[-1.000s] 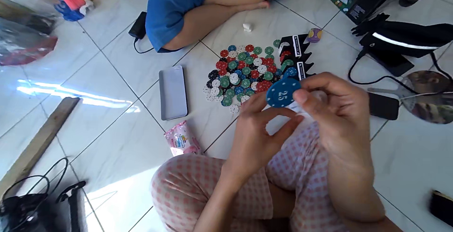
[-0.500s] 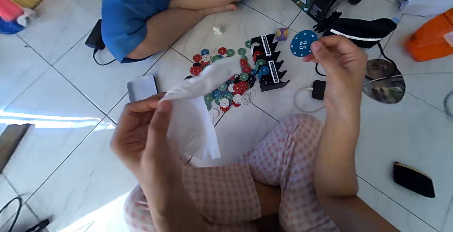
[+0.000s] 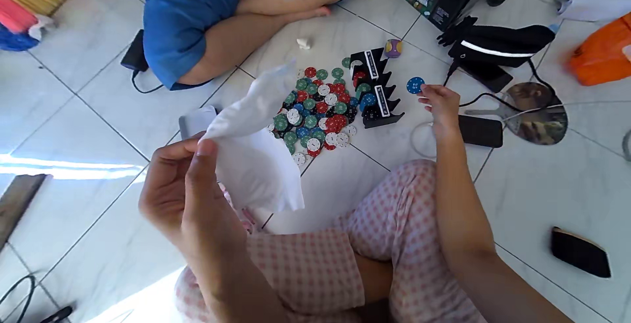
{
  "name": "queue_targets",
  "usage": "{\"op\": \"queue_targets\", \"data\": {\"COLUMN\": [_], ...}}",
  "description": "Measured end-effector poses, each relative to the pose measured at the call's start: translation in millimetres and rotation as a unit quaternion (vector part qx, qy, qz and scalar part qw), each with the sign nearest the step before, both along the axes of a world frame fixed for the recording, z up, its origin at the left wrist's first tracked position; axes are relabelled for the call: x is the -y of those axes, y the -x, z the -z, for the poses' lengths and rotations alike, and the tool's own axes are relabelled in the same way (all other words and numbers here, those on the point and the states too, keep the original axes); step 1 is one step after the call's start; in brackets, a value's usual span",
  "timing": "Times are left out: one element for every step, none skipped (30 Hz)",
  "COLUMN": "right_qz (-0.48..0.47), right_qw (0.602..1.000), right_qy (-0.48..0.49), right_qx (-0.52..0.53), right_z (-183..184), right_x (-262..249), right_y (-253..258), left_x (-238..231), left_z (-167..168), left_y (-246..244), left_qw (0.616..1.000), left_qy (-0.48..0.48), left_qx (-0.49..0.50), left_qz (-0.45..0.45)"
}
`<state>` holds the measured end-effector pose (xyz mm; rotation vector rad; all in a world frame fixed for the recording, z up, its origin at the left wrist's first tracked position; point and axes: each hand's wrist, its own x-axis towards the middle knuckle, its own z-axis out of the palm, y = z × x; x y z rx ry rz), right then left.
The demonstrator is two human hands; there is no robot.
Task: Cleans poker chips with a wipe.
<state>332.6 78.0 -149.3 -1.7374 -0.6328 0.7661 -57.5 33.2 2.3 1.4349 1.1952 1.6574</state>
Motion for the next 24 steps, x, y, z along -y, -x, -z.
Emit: {"op": "queue_targets", "data": {"right_qz": [-0.003, -0.010, -0.014, -0.014, -0.012, -0.009, -0.007, -0.008, -0.012, -0.017, -0.024, -0.034, -0.045, -0.056, -0.067, -0.075, -0.083, -0.088, -0.091, -0.093, -0.093, -0.091, -0.087, -0.083], "right_qw": [1.000, 1.000, 1.000, 1.000, 0.999, 0.999, 0.999, 0.999, 0.998, 0.998, 0.998, 0.998, 0.997, 0.997, 0.996, 0.995, 0.994, 0.993, 0.993, 0.992, 0.991, 0.991, 0.991, 0.991], "right_qy": [0.006, 0.014, 0.019, 0.024, 0.030, 0.037, 0.042, 0.049, 0.056, 0.060, 0.059, 0.054, 0.047, 0.039, 0.033, 0.030, 0.031, 0.036, 0.044, 0.052, 0.060, 0.066, 0.069, 0.069], "right_qx": [0.001, 0.001, 0.000, -0.001, -0.002, -0.001, 0.000, 0.004, 0.009, 0.014, 0.018, 0.025, 0.033, 0.041, 0.046, 0.052, 0.058, 0.063, 0.068, 0.072, 0.073, 0.073, 0.074, 0.075], "right_z": [4.5, 9.3, 13.7, 17.3, 20.0, 22.9, 25.6, 28.3, 31.4, 34.8, 37.9, 40.5, 42.0, 43.3, 44.6, 45.6, 46.2, 46.7, 46.9, 46.7, 46.8, 47.4, 48.1, 48.8], "right_x": [-4.6, -8.7, -12.7, -16.3, -19.5, -22.1, -24.2, -25.9, -27.6, -29.1, -30.7, -32.4, -34.2, -35.8, -37.8, -39.5, -40.8, -41.7, -42.2, -42.6, -43.0, -43.5, -43.9, -44.2], "right_y": [-1.6, -2.7, -3.5, -4.1, -4.8, -5.8, -7.1, -8.3, -9.4, -10.6, -11.4, -11.8, -11.7, -11.0, -10.5, -9.6, -9.0, -8.7, -8.5, -8.2, -7.9, -7.5, -7.1, -6.8], "left_x": [-0.5, -0.9, -1.2, -1.3, -1.3, -1.4, -1.5, -1.7, -1.7, -1.7, -1.9, -2.2, -2.5, -2.6, -2.7, -2.7, -2.7, -2.5, -2.2, -2.2, -2.2, -2.3, -2.4, -2.5], "left_z": [0.9, 1.5, 1.9, 1.7, 1.1, 0.6, 0.5, 0.5, 0.4, 0.2, 0.1, 0.1, 0.2, 0.4, 0.5, 0.3, 0.1, -0.1, -0.1, -0.2, -0.2, -0.2, -0.2, 0.1], "left_y": [1.0, 1.9, 1.9, 1.1, 0.0, -1.2, -1.7, -2.1, -2.6, -3.1, -3.5, -3.9, -4.4, -4.5, -4.6, -5.0, -5.5, -6.0, -6.3, -6.7, -6.6, -6.3, -5.9, -5.5], "left_qw": [1.000, 1.000, 1.000, 1.000, 1.000, 1.000, 1.000, 1.000, 1.000, 1.000, 1.000, 1.000, 1.000, 1.000, 1.000, 1.000, 1.000, 1.000, 1.000, 1.000, 1.000, 1.000, 1.000, 1.000], "left_qy": [-0.001, -0.001, -0.001, 0.000, 0.003, 0.005, 0.007, 0.008, 0.009, 0.009, 0.010, 0.010, 0.011, 0.011, 0.010, 0.010, 0.010, 0.009, 0.010, 0.011, 0.012, 0.013, 0.013, 0.013], "left_qx": [0.000, -0.003, -0.003, -0.002, -0.001, 0.000, 0.001, 0.000, -0.001, -0.002, -0.004, -0.005, -0.004, -0.005, -0.004, -0.004, -0.004, -0.004, -0.005, -0.004, -0.004, -0.006, -0.006, -0.006], "left_qz": [0.003, 0.006, 0.006, 0.003, 0.000, -0.004, -0.004, -0.005, -0.006, -0.007, -0.007, -0.006, -0.004, -0.001, 0.001, 0.003, 0.004, 0.004, 0.005, 0.005, 0.005, 0.006, 0.007, 0.008]}}
